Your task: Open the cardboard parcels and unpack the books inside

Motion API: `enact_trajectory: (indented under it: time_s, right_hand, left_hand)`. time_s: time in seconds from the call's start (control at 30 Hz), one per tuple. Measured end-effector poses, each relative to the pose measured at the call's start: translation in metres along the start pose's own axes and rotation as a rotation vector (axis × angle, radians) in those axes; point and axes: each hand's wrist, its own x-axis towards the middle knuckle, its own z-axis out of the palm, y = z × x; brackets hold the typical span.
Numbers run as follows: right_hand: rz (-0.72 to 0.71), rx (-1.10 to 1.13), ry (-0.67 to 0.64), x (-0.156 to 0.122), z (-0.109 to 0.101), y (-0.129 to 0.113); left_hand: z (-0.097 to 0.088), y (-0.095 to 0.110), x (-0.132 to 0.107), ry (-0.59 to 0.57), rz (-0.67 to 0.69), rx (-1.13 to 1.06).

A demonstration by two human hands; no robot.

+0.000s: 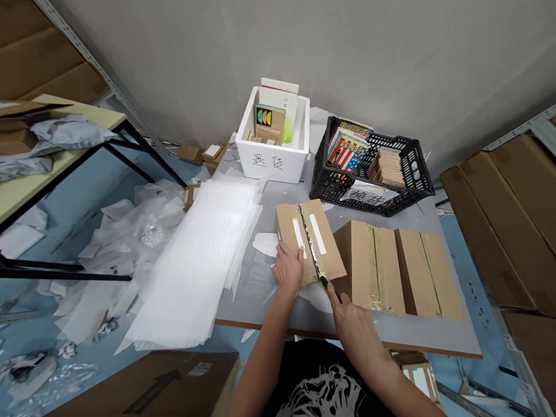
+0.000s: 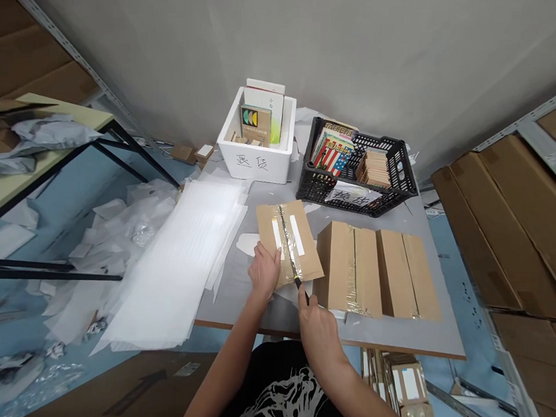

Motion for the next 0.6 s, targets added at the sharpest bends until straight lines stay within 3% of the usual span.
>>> enact_trajectory:
  time_s: [0.27,0.4,0.5,0.6]
  right_hand:
    - [-0.025,-0.029,0.056,-0.015,0.004,-0.002]
    - [0.001,0.047,0.079,-0.023,0.012,0.009]
    - [0.033,0.306,0.18,-0.029,0.024,0.03]
    - [0.09,0.876,0.337,-0.023,0.04,0.045]
  left_hand:
    - [0.005,-0.001,0.003,0.02,-0.004,0.013]
    - [0.008,-0.003,0.001,0.039,0.007,0.006]
    - [0.005,-0.003,0.001,0.047,0.029,0.035]
    - [-0.009,0.003,0.016,0.096,0.103,0.116]
